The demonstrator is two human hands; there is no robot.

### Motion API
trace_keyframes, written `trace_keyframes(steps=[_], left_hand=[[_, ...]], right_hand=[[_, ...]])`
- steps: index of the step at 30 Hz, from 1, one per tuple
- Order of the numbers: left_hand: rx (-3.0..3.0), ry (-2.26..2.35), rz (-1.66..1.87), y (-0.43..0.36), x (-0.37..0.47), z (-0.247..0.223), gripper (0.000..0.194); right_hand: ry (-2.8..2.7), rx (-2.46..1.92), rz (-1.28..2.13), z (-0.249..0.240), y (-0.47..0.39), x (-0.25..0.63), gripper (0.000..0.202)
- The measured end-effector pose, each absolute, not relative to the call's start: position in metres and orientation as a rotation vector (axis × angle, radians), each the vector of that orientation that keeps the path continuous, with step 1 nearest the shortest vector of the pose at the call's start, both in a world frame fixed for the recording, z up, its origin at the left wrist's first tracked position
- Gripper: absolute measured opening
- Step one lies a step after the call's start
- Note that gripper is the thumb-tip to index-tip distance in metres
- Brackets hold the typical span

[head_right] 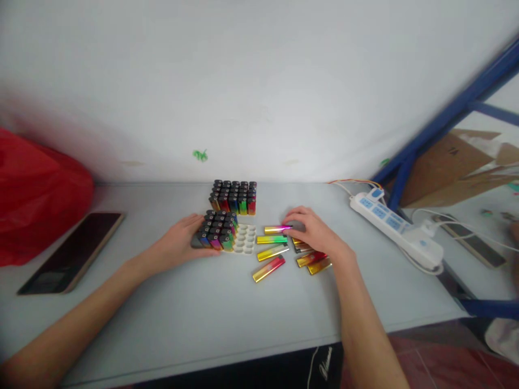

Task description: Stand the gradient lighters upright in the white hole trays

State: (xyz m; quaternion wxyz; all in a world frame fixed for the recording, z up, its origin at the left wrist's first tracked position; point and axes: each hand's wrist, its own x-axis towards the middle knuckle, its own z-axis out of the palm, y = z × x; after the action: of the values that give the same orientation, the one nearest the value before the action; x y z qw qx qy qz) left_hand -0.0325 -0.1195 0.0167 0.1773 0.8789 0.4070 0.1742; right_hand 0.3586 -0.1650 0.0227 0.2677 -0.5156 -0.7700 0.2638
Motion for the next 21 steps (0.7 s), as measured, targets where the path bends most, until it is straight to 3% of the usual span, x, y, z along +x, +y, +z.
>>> trace_keyframes(steps=[12,21], left_hand=[[2.460,1.067,0.468,-0.116,-0.038,0.023,0.056],[2.475,1.060,0.433,-0.117,-0.038,0.021,0.057]], right_hand=[[-1.423,-1.325,0.810,0.029,-0.168,0.321,0.035],[-1.248,-1.018,1.430,0.020,-0.179,0.261,0.041]])
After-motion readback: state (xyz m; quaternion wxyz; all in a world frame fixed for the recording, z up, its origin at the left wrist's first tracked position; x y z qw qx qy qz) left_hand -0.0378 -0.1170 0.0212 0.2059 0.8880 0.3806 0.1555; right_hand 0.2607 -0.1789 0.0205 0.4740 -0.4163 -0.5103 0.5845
